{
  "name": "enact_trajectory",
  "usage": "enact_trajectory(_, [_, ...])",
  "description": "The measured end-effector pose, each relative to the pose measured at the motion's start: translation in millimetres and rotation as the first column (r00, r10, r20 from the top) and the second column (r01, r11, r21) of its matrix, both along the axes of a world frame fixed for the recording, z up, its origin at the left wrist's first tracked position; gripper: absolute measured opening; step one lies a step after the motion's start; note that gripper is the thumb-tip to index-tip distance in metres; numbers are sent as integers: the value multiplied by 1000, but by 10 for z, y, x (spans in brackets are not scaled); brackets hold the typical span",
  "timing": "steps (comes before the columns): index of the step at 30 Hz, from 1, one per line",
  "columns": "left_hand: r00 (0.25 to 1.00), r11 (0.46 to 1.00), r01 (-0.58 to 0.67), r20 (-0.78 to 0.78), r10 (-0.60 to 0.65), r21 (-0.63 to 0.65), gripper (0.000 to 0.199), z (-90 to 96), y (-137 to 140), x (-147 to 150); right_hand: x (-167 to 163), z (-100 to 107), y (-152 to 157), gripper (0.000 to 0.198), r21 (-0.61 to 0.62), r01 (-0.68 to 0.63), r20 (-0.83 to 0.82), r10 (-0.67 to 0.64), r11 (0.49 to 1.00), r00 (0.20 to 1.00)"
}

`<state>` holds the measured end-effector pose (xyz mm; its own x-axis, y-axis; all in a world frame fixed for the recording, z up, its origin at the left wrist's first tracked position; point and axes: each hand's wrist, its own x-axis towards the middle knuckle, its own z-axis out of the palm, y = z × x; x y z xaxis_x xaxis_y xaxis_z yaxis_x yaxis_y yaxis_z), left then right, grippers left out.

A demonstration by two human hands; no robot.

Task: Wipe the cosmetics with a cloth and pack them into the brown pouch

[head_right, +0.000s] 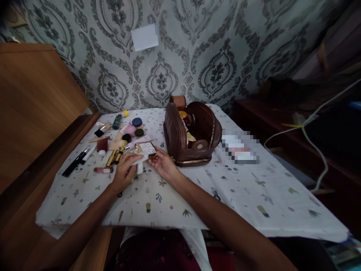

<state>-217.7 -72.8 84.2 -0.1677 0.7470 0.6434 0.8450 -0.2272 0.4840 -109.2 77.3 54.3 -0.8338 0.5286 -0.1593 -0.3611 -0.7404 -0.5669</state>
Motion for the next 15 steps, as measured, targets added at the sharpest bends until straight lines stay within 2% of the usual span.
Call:
enact_trajectory(5, [997,996,-79,-22,80,45,39,0,-5,4,15,17,22,20,11,-76,-26,76,997,997])
enact_trajectory(11, [966,963,-254,-21,257,89,40,-9,-13,-54,12,26,0,16,-90,-100,15,101,991,995])
enact_trajectory(15, [967,966,-253,-22,255,58,40,-11,-16,-62,2,-5,-2,14,-82,-94,11,95,992,995])
